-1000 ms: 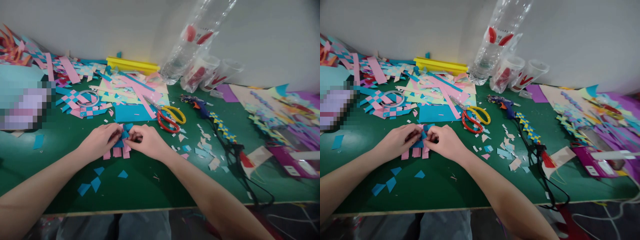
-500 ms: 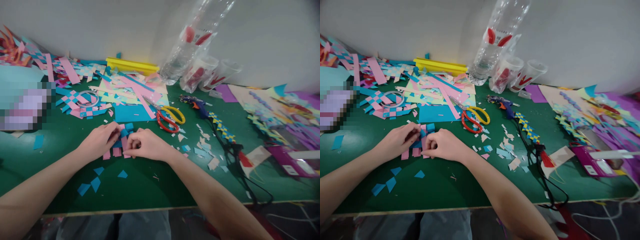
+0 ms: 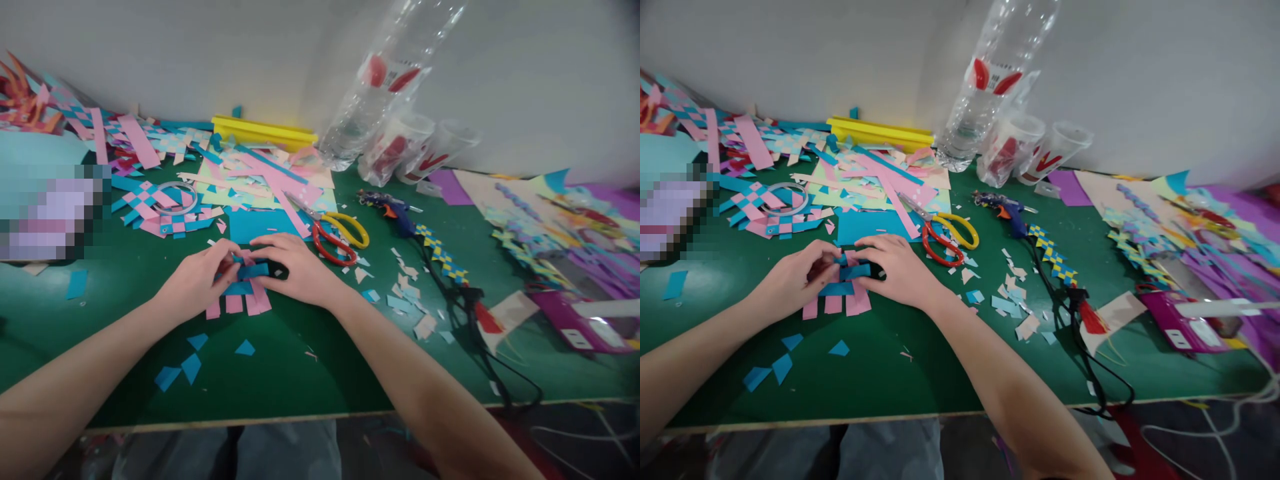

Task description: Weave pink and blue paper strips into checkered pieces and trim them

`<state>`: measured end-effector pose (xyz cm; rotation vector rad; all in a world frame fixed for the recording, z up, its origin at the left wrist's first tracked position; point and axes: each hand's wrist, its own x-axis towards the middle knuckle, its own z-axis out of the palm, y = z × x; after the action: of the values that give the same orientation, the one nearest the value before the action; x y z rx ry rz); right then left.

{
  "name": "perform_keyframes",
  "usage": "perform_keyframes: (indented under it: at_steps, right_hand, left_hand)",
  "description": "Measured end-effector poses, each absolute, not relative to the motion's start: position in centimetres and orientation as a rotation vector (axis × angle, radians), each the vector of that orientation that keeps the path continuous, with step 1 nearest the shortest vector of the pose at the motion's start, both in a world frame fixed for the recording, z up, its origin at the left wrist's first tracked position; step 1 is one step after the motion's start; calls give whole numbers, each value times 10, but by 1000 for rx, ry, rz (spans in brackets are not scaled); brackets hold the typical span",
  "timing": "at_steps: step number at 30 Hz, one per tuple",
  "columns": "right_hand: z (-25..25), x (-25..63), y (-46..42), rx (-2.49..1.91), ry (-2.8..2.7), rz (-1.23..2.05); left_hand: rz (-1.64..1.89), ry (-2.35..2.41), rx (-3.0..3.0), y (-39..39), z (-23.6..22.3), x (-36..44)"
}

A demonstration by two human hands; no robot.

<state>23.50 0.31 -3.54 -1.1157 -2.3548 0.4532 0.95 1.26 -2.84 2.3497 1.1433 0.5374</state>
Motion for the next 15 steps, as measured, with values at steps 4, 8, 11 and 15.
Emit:
perform_keyframes:
  at_steps: [4, 8, 11, 15]
  right_hand:
    - [-36, 235, 3, -1091, -2372, 455]
    - [-33, 240, 5, -1082, -2315, 533]
    - [-31, 245, 8, -1118, -2277, 529]
    - [-28, 250, 9, -1072, -2346, 517]
  left_hand:
    - [664, 1162, 2446, 15, -25, 4]
    - [625, 1127, 2640, 21, -24, -1]
    - [522, 1061, 2710, 22, -25, -1]
    - [441, 853, 2776, 17, -29, 3]
